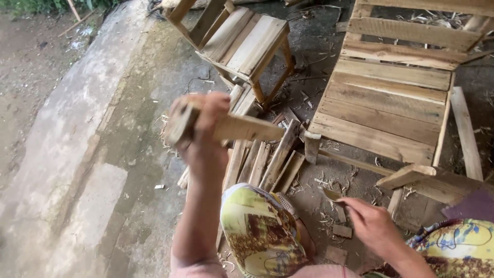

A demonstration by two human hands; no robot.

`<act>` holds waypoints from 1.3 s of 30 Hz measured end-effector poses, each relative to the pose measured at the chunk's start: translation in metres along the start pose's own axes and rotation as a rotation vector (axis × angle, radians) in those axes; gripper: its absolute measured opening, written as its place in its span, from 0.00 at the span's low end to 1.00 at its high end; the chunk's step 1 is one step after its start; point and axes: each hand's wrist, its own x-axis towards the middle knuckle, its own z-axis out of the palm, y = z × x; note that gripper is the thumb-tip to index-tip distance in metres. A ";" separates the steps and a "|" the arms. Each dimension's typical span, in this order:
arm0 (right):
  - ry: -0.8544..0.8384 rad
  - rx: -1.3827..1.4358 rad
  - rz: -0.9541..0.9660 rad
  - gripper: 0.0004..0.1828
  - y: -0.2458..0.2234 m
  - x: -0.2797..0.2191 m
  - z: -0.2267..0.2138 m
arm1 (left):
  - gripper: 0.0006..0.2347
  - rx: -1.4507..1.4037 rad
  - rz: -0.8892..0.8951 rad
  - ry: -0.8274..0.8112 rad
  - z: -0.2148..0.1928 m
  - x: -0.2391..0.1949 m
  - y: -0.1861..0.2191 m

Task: The person sits on the ground and smooths wooden planks using a sanding block. They handle several planks one by one, rubbing the sanding block along the surfaces and edges, then placing the finished pieces into a pile on the floor.

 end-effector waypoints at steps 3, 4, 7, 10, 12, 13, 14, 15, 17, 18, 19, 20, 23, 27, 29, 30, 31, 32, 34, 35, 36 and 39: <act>0.169 -0.074 -0.105 0.21 0.050 -0.007 -0.013 | 0.06 0.093 0.091 -0.052 0.022 0.031 -0.047; 0.161 -0.079 -0.105 0.21 0.046 -0.014 -0.020 | 0.06 0.096 0.087 -0.044 0.027 0.035 -0.066; 0.213 -0.027 -0.019 0.21 0.034 -0.018 -0.036 | 0.03 -0.052 0.107 -0.112 0.040 0.044 -0.114; 0.403 -0.041 0.134 0.19 0.028 -0.024 -0.030 | 0.04 0.015 0.070 -0.154 0.036 0.030 -0.129; 0.530 -0.128 -0.092 0.17 0.026 -0.026 -0.025 | 0.03 0.127 0.109 -0.112 0.026 0.023 -0.130; 0.519 -0.123 -0.082 0.17 0.022 -0.029 -0.024 | 0.03 0.136 0.097 -0.116 0.013 0.019 -0.132; 0.556 -0.113 -0.136 0.17 0.019 -0.026 -0.022 | 0.01 0.088 0.103 0.040 0.002 0.020 -0.136; 0.593 -0.102 -0.190 0.17 0.015 -0.024 -0.020 | 0.03 0.038 0.108 0.196 -0.009 0.020 -0.138; 0.542 -0.101 -0.159 0.17 0.012 -0.017 -0.021 | 0.03 0.035 0.026 0.397 -0.038 0.026 -0.142; 0.491 -0.106 -0.112 0.18 0.013 -0.019 -0.021 | 0.03 0.029 -0.070 0.594 -0.053 0.024 -0.145; 0.483 -0.107 -0.107 0.18 0.019 -0.020 -0.018 | 0.03 0.036 -0.076 0.598 -0.082 0.010 -0.174; 0.472 -0.113 -0.198 0.18 0.025 -0.016 -0.017 | 0.07 0.186 0.308 0.348 -0.110 0.000 -0.204; 0.478 -0.120 -0.283 0.19 0.027 -0.009 -0.014 | 0.14 -0.019 0.038 0.660 -0.117 -0.025 -0.201; 0.456 -0.107 -0.222 0.19 0.024 -0.013 -0.010 | 0.06 -0.761 -0.807 1.440 -0.159 -0.118 -0.264; 0.476 -0.127 -0.236 0.18 0.035 -0.011 -0.007 | 0.12 -0.786 -0.903 1.363 -0.165 -0.159 -0.264; 0.496 -0.140 -0.239 0.18 0.039 -0.014 -0.004 | 0.19 -0.796 -1.003 1.280 -0.170 -0.183 -0.259; 0.483 -0.140 -0.245 0.18 0.031 -0.015 -0.005 | 0.19 -0.795 -0.994 1.293 -0.180 -0.203 -0.270; 0.485 -0.123 -0.252 0.17 0.025 -0.014 -0.005 | 0.20 -0.798 -1.063 1.308 -0.190 -0.223 -0.282; 0.478 -0.106 -0.273 0.17 0.025 -0.012 -0.004 | 0.22 -0.807 -1.117 1.332 -0.195 -0.244 -0.280; 0.488 -0.144 -0.258 0.18 0.031 -0.010 -0.002 | 0.13 -0.763 -1.132 1.352 -0.189 -0.245 -0.268; 0.494 -0.181 -0.233 0.19 0.039 -0.012 0.002 | 0.05 -0.709 -1.157 1.377 -0.185 -0.249 -0.254; 0.509 -0.186 -0.216 0.17 0.048 -0.010 0.004 | 0.09 -0.628 -1.122 1.399 -0.200 -0.272 -0.268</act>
